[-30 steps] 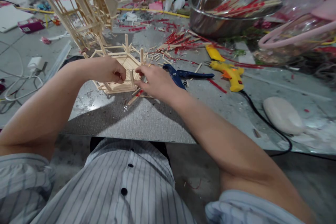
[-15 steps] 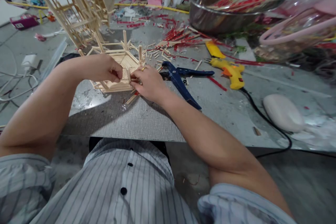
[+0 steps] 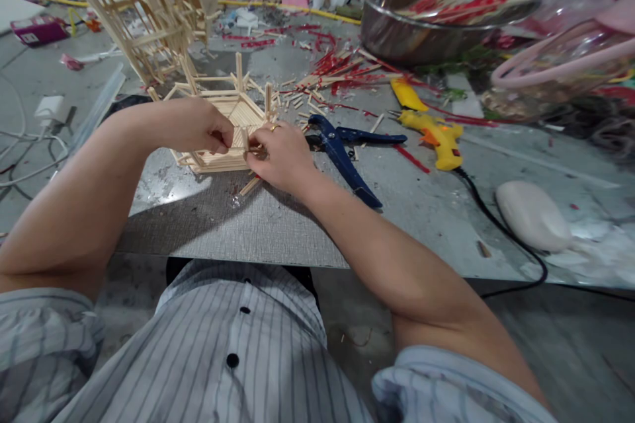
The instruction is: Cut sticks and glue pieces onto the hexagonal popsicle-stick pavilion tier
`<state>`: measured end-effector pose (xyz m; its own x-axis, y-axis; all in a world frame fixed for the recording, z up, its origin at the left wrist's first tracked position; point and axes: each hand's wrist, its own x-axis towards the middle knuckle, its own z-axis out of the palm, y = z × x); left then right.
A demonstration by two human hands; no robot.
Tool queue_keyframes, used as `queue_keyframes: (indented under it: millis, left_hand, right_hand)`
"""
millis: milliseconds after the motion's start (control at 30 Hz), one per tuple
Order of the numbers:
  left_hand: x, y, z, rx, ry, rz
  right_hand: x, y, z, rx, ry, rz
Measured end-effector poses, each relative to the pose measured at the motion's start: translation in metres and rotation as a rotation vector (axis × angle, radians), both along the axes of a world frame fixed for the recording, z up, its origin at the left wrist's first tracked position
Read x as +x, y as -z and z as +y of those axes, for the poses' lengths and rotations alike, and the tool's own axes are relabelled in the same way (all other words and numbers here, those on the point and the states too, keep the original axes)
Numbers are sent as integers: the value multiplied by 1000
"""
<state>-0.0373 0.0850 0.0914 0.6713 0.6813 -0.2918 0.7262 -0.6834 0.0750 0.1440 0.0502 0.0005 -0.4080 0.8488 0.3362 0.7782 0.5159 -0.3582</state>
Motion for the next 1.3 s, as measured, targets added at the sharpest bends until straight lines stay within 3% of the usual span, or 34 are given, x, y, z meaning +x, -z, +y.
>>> queue_keyframes:
  millis: [233, 467, 900, 1300]
  left_hand:
    - [-3, 3, 3, 3, 33, -24]
    - [-2, 1, 0, 15, 23, -13]
    - [-3, 3, 2, -7, 27, -40]
    - [-8, 15, 13, -52, -26, -75]
  right_hand:
    - [-3, -5, -3, -7, 32, 24]
    - [-1, 3, 2, 45, 34, 54]
    - [0, -3, 3, -12, -10, 55]
    - [0, 5, 6, 58, 3, 101]
